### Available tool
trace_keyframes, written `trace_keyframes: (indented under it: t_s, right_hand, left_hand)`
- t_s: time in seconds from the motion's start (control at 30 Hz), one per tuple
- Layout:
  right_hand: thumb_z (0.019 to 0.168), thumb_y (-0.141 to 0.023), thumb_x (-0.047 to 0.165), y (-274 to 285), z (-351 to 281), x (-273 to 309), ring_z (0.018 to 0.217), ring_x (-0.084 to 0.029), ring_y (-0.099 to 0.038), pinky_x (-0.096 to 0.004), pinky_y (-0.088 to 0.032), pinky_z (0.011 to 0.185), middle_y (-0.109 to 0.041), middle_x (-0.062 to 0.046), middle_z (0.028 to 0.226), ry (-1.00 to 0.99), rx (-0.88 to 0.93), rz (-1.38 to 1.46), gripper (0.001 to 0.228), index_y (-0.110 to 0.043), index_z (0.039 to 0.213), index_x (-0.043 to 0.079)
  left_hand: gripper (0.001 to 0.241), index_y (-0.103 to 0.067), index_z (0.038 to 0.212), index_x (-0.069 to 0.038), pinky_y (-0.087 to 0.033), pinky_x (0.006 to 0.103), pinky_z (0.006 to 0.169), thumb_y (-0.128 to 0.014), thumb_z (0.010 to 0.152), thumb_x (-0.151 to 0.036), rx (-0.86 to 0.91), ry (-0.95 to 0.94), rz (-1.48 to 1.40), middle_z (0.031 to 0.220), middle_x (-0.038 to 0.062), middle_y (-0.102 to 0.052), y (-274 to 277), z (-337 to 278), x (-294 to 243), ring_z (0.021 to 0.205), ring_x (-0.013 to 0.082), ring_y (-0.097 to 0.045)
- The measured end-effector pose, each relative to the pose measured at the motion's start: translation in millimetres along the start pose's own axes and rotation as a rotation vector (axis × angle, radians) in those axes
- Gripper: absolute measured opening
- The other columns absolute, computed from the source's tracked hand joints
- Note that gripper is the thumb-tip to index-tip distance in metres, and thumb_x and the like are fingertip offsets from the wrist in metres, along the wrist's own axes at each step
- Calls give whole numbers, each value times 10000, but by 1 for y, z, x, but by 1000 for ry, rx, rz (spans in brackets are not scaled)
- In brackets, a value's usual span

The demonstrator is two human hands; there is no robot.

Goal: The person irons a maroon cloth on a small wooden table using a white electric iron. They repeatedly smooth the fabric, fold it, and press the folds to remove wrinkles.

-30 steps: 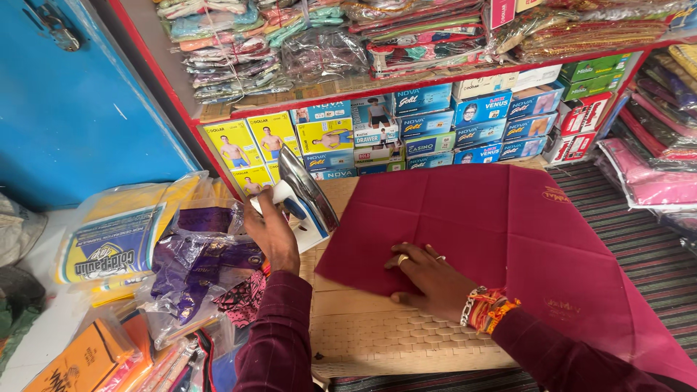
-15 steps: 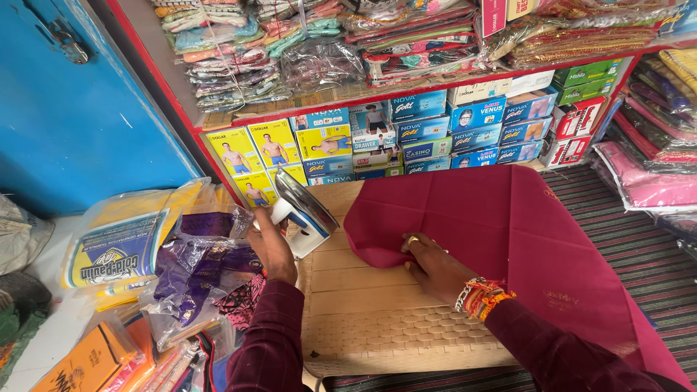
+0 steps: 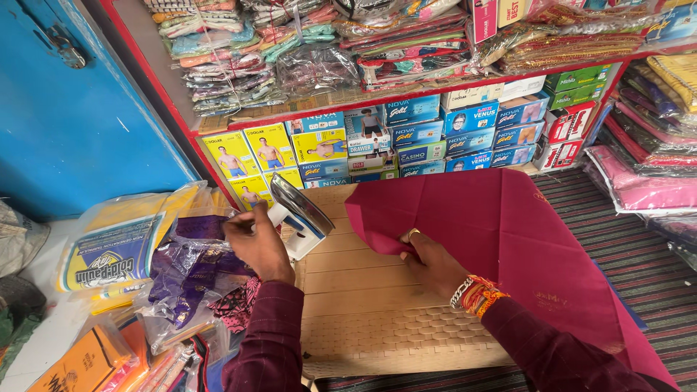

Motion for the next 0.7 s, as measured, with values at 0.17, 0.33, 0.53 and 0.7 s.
trace_keyframes:
  t_s: [0.17,0.33,0.53,0.7]
  right_hand:
    - [980,-594,181,5,1,-9,965,-352,-721,-420,-544,850,-709,-210,1017,-97,-28,27,253,-564,1168,14]
    - [983,-608,184,21,3,-3,864,-291,-696,-405,-536,772,-695,-184,928,-89,-182,95,254,-545,1162,15]
    - [998,-594,146,30,2,-12,747,-193,-640,-361,-517,673,-661,-137,861,-151,-324,212,204,-537,1141,12]
    - [979,-567,92,23,7,-24,1038,-179,-719,-320,-587,840,-716,-123,1117,-123,-341,381,296,-497,1255,8]
  left_hand:
    - [332,-518,1028,-30,-430,353,905,-813,917,-134,-133,-690,357,1006,73,-551,9,-41,-112,975,211,-523]
    - [209,-578,1020,-62,-463,275,744,-737,946,-175,376,-512,43,898,69,-561,-48,-84,-129,825,160,-525]
    - [546,-529,1107,-2,-517,420,725,-795,881,-422,796,-312,536,871,150,-631,-112,-161,-86,810,286,-637]
    - [667,-442,1165,68,-578,446,767,-829,894,-402,763,-308,207,1004,227,-609,-126,-182,-70,899,333,-677]
Point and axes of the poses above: each hand's wrist, its own z-axis towards the middle knuckle, its own y-axis out of the back of the hand, x = y × z, the point moved 10 cm from there along z, towards the middle knuckle
